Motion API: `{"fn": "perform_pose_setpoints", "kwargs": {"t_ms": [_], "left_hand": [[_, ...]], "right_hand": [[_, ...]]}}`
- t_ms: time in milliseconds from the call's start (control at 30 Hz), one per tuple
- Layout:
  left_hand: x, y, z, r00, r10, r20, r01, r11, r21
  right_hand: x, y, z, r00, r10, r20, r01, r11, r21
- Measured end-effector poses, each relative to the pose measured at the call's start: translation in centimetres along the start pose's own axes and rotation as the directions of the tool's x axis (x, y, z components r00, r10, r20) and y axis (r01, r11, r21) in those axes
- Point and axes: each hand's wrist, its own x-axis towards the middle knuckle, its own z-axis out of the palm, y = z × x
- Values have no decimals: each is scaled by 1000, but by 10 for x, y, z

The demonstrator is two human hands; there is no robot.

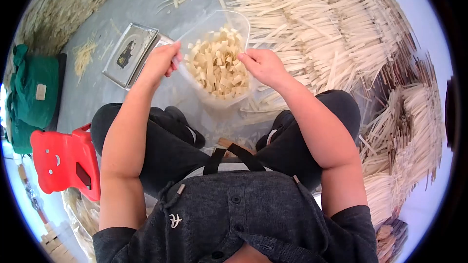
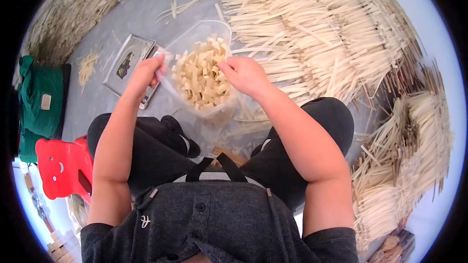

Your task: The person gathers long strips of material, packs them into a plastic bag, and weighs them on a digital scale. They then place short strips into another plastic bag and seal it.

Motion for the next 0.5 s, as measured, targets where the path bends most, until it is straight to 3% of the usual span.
{"fn": "perform_pose_setpoints", "kwargs": {"t_ms": [67,100,167,200,267,300,367,400,467,500], "left_hand": [[-11,-3,-15,999,42,-10,-43,997,-69],[-20,0,-25,995,57,-86,-67,991,-112],[-29,8,-43,984,71,-164,-97,983,-157],[-33,11,-52,976,100,-195,-138,971,-193],[-43,17,-58,963,119,-240,-176,957,-231],[-47,21,-55,945,138,-295,-197,963,-182],[-46,17,-55,906,174,-386,-202,979,-32],[-43,10,-55,903,177,-391,-204,979,-30],[-35,-9,-56,931,122,-344,-99,991,85],[-26,-22,-62,950,32,-312,-27,999,20]], "right_hand": [[2,-13,6,997,-74,14,71,982,174],[2,-23,7,998,-66,11,63,981,181],[6,-39,8,996,-80,50,54,921,385],[9,-41,12,995,-81,52,55,922,384],[15,-39,24,993,-115,-17,97,741,664],[16,-37,29,992,-122,-7,96,741,665],[18,-28,37,992,48,114,-115,707,697],[19,-19,45,993,42,114,-110,707,699],[19,2,56,957,179,230,-287,718,634],[17,4,53,956,181,230,-289,715,637]]}}
